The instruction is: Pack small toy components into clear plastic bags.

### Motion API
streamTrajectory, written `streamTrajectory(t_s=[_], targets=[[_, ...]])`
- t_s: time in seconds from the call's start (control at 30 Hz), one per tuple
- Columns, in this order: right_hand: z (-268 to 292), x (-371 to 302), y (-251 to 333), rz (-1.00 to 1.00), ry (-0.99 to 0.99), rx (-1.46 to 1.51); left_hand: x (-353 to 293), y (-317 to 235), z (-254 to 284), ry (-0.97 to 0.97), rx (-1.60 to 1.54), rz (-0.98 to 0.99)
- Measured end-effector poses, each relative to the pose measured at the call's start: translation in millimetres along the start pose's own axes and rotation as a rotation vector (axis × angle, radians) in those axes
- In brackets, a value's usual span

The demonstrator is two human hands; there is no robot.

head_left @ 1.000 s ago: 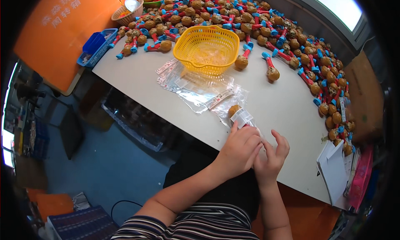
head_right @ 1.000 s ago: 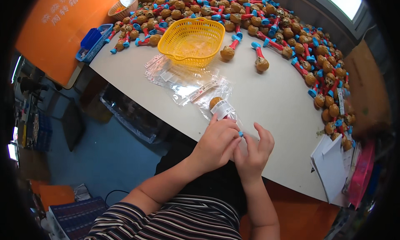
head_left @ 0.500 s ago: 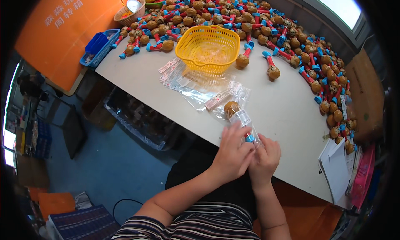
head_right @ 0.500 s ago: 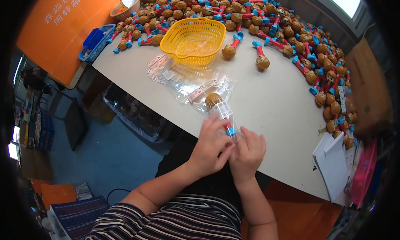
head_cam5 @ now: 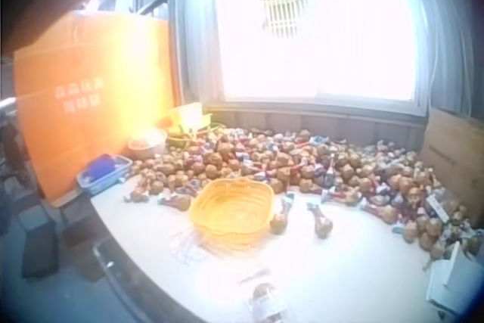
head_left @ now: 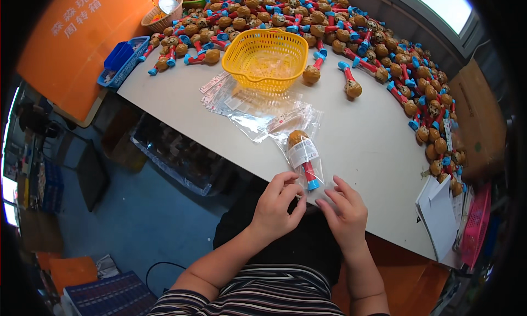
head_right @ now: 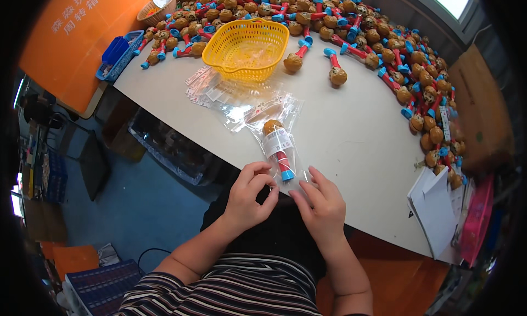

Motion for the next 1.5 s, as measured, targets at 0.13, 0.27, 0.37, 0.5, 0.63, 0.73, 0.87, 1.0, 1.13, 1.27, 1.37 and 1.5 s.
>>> streamTrajectory(t_s=[0.13, 0.27, 0.37, 0.5, 0.63, 0.73, 0.87, 1.0, 1.13, 1.27, 1.37, 1.5], targets=[[-11, 3, 0, 0.179, -0.103, -0.130, 4, -4, -1, 0.001, -0.092, 0.008], [-29, -5, -12, -0.048, -0.114, 0.180, 10, -7, 2, 0.044, -0.097, -0.021], [-33, 6, 3, -0.181, -0.198, 0.407, 11, -5, 7, 0.081, -0.055, -0.066], [-34, 12, 2, -0.314, -0.072, 0.523, 15, -3, 14, 0.183, -0.025, -0.146], [-32, 13, -1, -0.232, 0.027, 0.392, 9, 0, 15, 0.229, -0.066, -0.122], [-34, 14, 6, -0.224, 0.062, 0.365, 3, 0, 19, 0.170, -0.148, 0.003], [-43, 16, 0, -0.018, 0.063, 0.339, 11, -13, 10, -0.023, 0.094, 0.021], [-40, 12, 2, -0.068, 0.032, 0.349, 18, -9, 7, 0.158, 0.368, 0.090], [-33, 10, -3, -0.066, 0.029, 0.335, 11, 0, 2, 0.122, 0.297, 0.051], [-33, 8, -4, -0.073, 0.021, 0.332, 11, -1, -3, 0.101, 0.274, 0.079], [-32, 8, -5, -0.193, 0.034, 0.384, 21, 2, -3, 0.146, 0.257, 0.023], [-16, 8, -12, -0.505, 0.137, 0.483, 27, -14, 18, 0.091, 0.136, -0.054]])
Point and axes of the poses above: each hand's wrist, its own x-axis towards the middle knuckle, its own z-axis out of the back of the hand, y = z × x, the point moved 1 cm from there along x, towards the middle knuckle, and after that the axes turned 8 degrees about -z, right-handed, at the moved point
